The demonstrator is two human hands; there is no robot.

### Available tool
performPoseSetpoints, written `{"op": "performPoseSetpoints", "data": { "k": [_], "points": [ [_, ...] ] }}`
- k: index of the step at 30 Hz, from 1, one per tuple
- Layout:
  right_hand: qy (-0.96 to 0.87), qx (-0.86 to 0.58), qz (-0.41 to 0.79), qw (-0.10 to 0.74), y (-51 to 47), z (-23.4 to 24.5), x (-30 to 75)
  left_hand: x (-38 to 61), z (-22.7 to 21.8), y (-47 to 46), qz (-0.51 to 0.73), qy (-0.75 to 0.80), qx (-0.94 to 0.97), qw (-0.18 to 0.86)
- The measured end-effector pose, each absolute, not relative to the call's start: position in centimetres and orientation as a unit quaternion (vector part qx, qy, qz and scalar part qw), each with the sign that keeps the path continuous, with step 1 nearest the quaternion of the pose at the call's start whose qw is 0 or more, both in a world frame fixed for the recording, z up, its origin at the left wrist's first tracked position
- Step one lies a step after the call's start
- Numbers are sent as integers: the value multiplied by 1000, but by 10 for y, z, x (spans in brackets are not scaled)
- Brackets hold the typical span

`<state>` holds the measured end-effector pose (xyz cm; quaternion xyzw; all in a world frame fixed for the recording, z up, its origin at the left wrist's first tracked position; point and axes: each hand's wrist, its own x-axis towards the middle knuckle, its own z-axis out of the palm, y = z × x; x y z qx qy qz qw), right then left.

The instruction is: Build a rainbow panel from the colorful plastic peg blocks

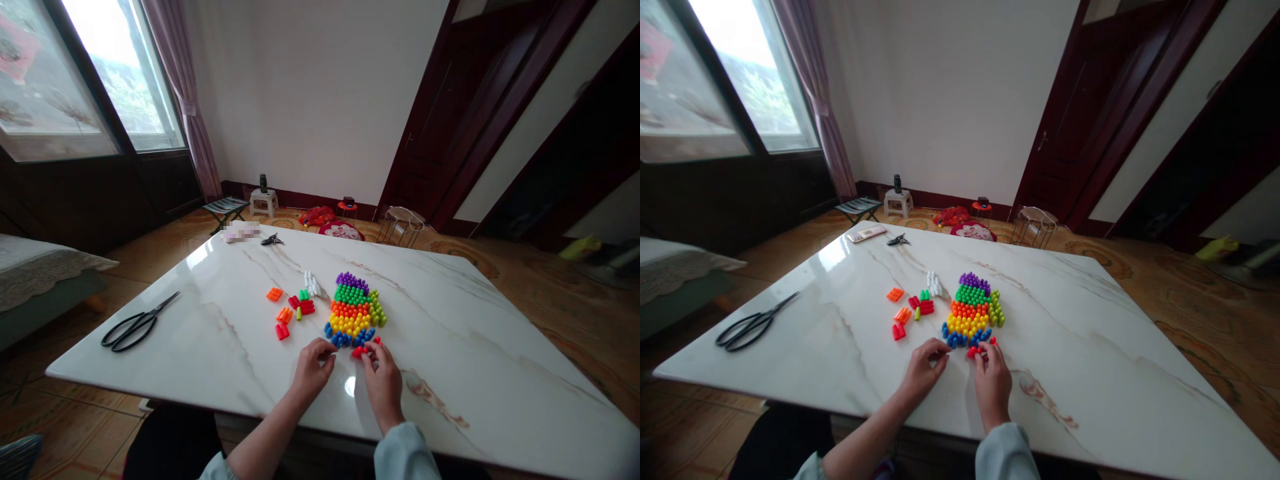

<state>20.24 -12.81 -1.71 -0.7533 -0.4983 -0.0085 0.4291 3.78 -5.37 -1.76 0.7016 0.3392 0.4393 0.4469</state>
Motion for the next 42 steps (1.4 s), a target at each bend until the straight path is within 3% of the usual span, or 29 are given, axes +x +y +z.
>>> {"op": "performPoseSetpoints", "data": {
  "k": [11, 14, 17, 20, 30, 42],
  "points": [
    [-499, -705, -93, 495, -122, -6, 203, 35, -13, -56, 403, 341, 738, 420],
    [-470, -757, -104, 442, -124, -2, 221, 36, -14, -57, 403, 345, 738, 417],
    [-471, -805, -47, 357, -120, -3, 235, 37, -14, -57, 407, 350, 735, 414],
    [-466, -821, 20, 329, -115, -6, 239, 37, -12, -57, 409, 352, 732, 416],
    [-445, -826, 57, 340, -130, -7, 229, 37, -18, -54, 405, 350, 735, 416],
    [-435, -770, 113, 453, -128, -10, 208, 37, -16, -54, 403, 354, 733, 419]
  ]
}}
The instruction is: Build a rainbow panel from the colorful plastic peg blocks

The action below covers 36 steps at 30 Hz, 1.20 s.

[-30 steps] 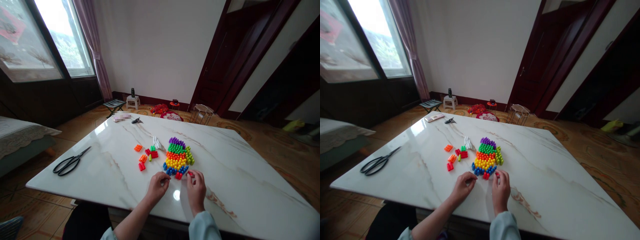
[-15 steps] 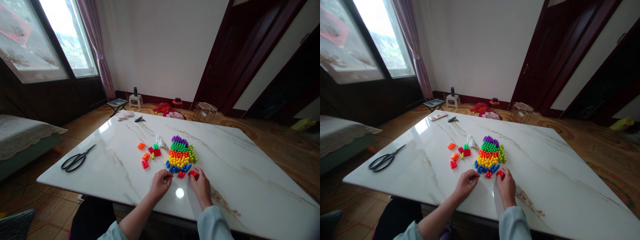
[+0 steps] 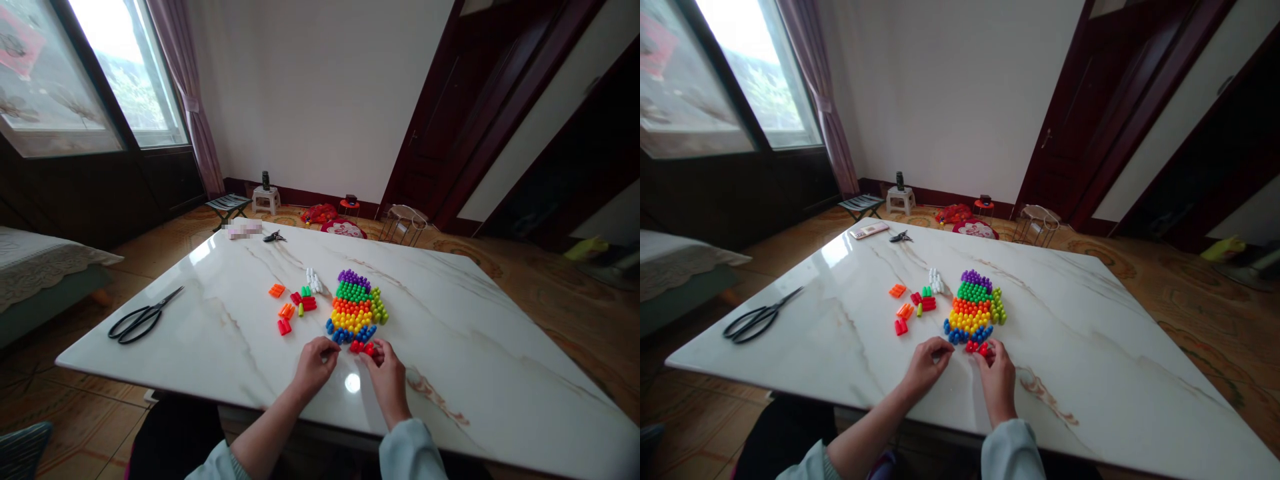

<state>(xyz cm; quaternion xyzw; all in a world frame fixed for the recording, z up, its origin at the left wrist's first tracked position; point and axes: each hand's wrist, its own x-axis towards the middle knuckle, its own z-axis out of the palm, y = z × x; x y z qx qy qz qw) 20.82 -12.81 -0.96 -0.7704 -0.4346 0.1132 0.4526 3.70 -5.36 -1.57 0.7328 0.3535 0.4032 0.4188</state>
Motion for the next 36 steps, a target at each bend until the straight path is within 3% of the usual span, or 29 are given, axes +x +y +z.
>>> {"op": "performPoseSetpoints", "data": {
  "k": [6, 12, 16, 20, 24, 28, 32, 36],
  "points": [
    [-399, -746, 129, 517, -131, -12, 198, 37, -15, -54, 403, 355, 730, 422],
    [-419, -742, 44, 521, -143, -13, 182, 38, -12, -56, 413, 361, 722, 422],
    [-593, -658, 154, 437, -127, -6, 156, 39, -11, -54, 466, 383, 648, 465],
    [-691, -609, 191, 339, -99, 2, 128, 34, -14, -51, 545, 447, 545, 454],
    [-721, -611, 184, 271, -83, -4, 116, 23, -16, -50, 572, 481, 535, 394],
    [-737, -612, 128, 256, -82, -12, 117, -1, -4, -22, 566, 470, 593, 327],
    [-752, -597, 93, 263, -85, -11, 117, -35, 12, 44, 505, 557, 622, 219],
    [-751, -603, 83, 256, -84, -11, 116, -61, 13, 104, 326, 528, 765, 173]
  ]
}}
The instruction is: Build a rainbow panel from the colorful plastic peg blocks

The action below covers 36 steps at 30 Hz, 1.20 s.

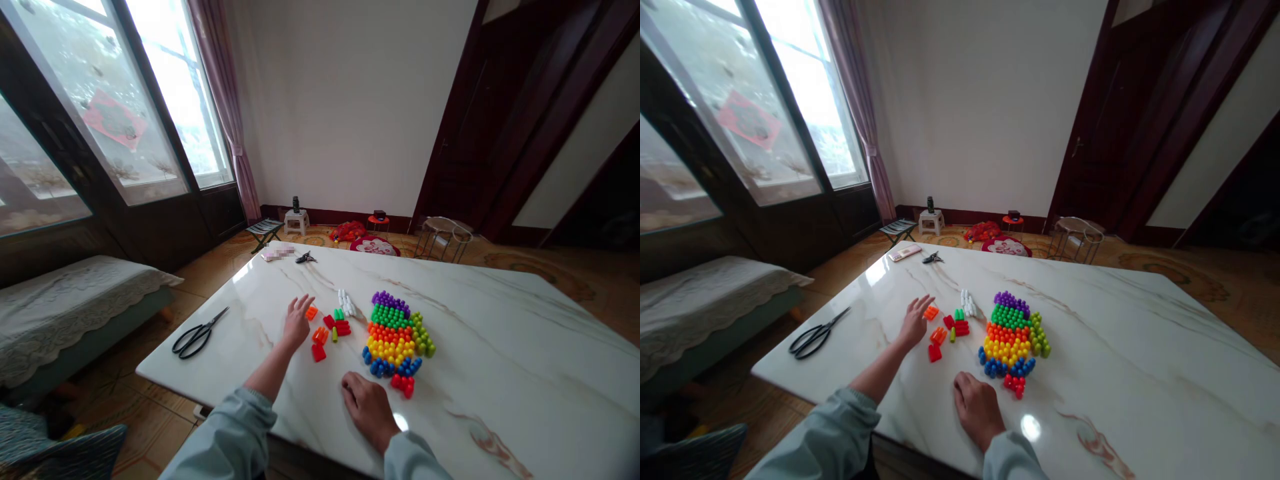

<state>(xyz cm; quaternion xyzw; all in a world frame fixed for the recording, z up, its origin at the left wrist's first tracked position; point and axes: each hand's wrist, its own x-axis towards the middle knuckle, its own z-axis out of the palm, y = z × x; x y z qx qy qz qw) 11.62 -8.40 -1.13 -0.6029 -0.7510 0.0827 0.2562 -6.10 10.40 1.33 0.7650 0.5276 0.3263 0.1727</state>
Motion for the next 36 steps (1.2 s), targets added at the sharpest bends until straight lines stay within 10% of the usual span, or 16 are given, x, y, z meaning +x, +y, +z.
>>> {"op": "performPoseSetpoints", "data": {
  "k": [36],
  "points": [
    [-738, -636, 71, 213, -87, -12, 115, 62, 29, 99, 204, 254, 917, 232]
  ]
}}
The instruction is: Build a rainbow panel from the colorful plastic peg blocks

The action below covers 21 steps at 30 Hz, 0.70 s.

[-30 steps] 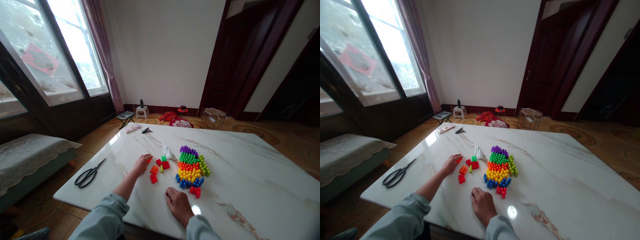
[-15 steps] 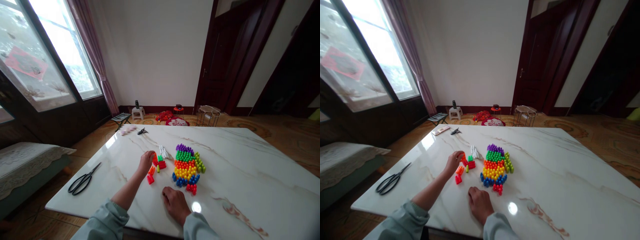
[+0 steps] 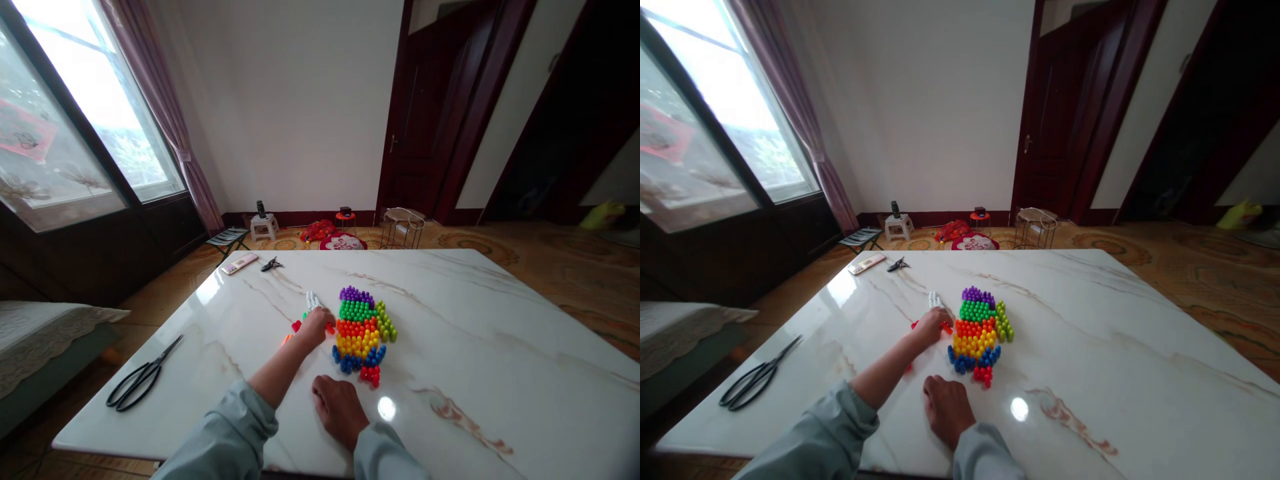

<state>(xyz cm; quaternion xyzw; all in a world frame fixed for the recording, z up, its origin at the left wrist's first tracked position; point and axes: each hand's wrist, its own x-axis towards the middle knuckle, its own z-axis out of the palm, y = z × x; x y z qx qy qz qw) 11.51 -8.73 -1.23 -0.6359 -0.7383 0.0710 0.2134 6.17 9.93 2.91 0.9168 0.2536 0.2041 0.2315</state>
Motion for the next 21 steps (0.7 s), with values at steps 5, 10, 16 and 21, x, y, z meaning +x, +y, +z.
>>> {"op": "performPoseSetpoints", "data": {
  "k": [5, 10, 16, 21],
  "points": [
    [-737, -635, 88, 213, -87, -9, 115, 64, 26, 93, 244, 260, 909, 216],
    [-734, -638, 98, 212, -86, -6, 115, 54, 13, 78, 322, 433, 817, 203],
    [-737, -633, 104, 213, -86, -6, 115, 57, -1, 66, 302, 452, 793, 273],
    [-737, -632, 101, 217, -85, -10, 116, 67, 2, 63, 312, 432, 788, 308]
  ]
}}
